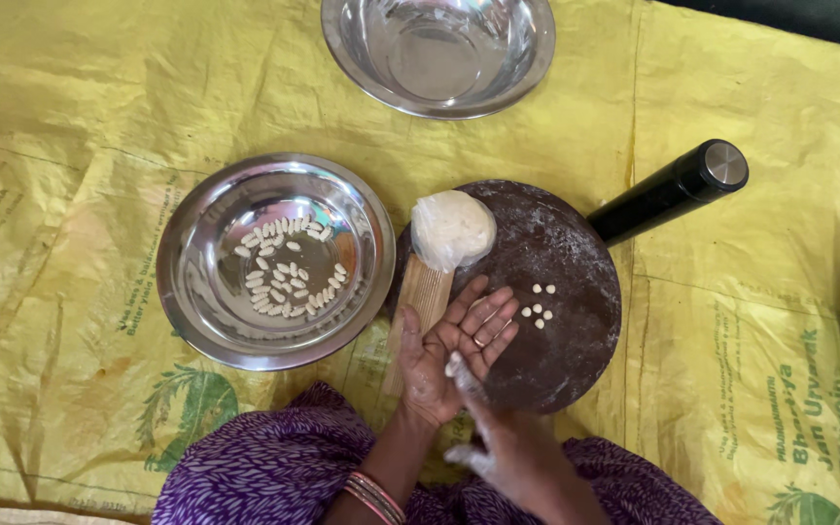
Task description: The person sits on the floor and repeatedly pinches small pieces of dough from a larger lump, rolls them into small balls between the palms, and places them on a wooden board. Finished balls are also placed into a nearby metal bowl.
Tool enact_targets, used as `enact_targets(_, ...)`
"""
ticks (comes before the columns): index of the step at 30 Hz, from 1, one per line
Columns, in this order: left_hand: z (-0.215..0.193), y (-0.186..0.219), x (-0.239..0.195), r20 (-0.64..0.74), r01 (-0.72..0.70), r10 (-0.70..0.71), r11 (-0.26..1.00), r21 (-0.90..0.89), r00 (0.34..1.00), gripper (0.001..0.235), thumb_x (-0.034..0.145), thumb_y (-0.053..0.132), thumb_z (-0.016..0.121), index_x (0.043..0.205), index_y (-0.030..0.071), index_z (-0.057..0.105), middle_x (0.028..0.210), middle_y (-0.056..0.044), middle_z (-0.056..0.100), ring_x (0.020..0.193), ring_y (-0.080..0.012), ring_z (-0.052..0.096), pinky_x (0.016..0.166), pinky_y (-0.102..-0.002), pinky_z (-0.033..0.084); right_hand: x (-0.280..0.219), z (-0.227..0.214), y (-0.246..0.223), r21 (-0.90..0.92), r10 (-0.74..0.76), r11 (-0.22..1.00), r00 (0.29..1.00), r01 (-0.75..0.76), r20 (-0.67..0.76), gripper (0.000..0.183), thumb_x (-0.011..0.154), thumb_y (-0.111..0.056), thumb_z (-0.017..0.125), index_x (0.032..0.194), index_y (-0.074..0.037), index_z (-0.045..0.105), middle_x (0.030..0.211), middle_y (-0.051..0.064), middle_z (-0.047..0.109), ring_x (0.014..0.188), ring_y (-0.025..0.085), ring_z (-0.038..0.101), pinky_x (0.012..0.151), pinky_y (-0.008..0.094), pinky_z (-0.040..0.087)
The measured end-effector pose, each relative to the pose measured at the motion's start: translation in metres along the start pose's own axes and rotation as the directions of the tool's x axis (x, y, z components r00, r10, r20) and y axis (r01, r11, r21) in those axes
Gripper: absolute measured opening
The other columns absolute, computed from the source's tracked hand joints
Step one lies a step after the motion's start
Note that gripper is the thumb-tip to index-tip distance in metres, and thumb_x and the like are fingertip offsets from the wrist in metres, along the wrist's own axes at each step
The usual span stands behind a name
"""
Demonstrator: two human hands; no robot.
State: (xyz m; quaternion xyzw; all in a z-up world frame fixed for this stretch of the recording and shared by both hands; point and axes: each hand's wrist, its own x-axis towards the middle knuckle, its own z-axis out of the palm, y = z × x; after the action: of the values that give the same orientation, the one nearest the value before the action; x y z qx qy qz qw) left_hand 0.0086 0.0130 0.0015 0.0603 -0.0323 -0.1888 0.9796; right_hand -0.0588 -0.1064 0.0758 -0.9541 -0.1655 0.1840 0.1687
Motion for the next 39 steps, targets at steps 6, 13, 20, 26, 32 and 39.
enact_targets(6,-0.004,-0.009,-0.001,-0.029,0.084,-0.085,0.995,-0.046,0.996,0.106,0.092,0.085,0.034,0.16,0.003,0.03,0.155,-0.025,0.047,0.146,-0.035,0.045,0.125,-0.048,0.034,0.008,0.013,0.001,-0.017,0.227,0.971,0.896,-0.239,0.382,0.1,0.095,-0.041,0.069,0.164,-0.02,0.0,0.104,0.018,0.074,0.088,0.032,0.075,0.082,0.043,0.063)
enact_targets(13,-0.004,0.0,0.0,-0.05,-0.031,0.024,0.991,-0.129,0.998,0.107,0.089,0.087,0.031,0.162,0.009,0.03,0.157,-0.022,0.047,0.147,-0.0321,0.045,0.124,-0.047,0.035,-0.002,0.026,0.005,-0.14,-0.312,0.949,0.901,0.282,-0.3,0.112,0.074,-0.024,0.074,0.166,-0.009,0.013,0.115,0.036,0.07,0.088,0.041,0.074,0.077,0.049,0.06)
enact_targets(20,0.01,0.001,-0.001,0.043,-0.001,0.005,0.995,-0.101,0.999,0.112,0.085,0.092,0.028,0.165,0.014,0.026,0.163,-0.021,0.038,0.15,-0.0321,0.039,0.125,-0.048,0.031,0.005,0.002,-0.001,-0.128,0.266,0.964,0.891,-0.234,0.369,0.104,0.099,-0.043,0.067,0.167,-0.012,-0.005,0.097,0.015,0.076,0.076,0.029,0.073,0.074,0.041,0.061)
enact_targets(26,0.013,0.003,-0.004,-0.04,-0.011,0.009,0.998,-0.054,0.999,0.108,0.088,0.087,0.03,0.164,0.01,0.025,0.161,-0.02,0.042,0.151,-0.0301,0.038,0.126,-0.046,0.029,0.001,0.023,0.006,-0.064,0.205,0.979,0.915,-0.195,0.347,0.093,0.099,-0.038,0.067,0.165,-0.013,0.006,0.086,0.013,0.073,0.067,0.025,0.072,0.062,0.036,0.063)
enact_targets(32,0.008,0.0,-0.003,-0.005,0.007,-0.007,1.0,-0.028,1.0,0.109,0.089,0.086,0.033,0.164,0.007,0.025,0.16,-0.02,0.044,0.15,-0.0304,0.041,0.127,-0.046,0.03,-0.008,0.014,0.026,0.211,0.136,0.967,0.99,-0.143,0.047,0.106,0.087,-0.034,0.081,0.167,-0.023,0.013,0.089,0.014,0.073,0.068,0.022,0.073,0.061,0.034,0.065)
enact_targets(39,0.006,-0.006,-0.008,0.085,0.084,-0.08,0.996,-0.037,0.993,0.109,0.09,0.084,0.038,0.164,0.006,0.024,0.161,-0.021,0.041,0.15,-0.0308,0.04,0.126,-0.045,0.031,-0.012,0.027,0.006,0.108,0.114,0.988,0.993,-0.113,-0.007,0.098,0.088,-0.023,0.075,0.165,-0.023,0.014,0.092,0.017,0.076,0.074,0.027,0.073,0.071,0.04,0.062)
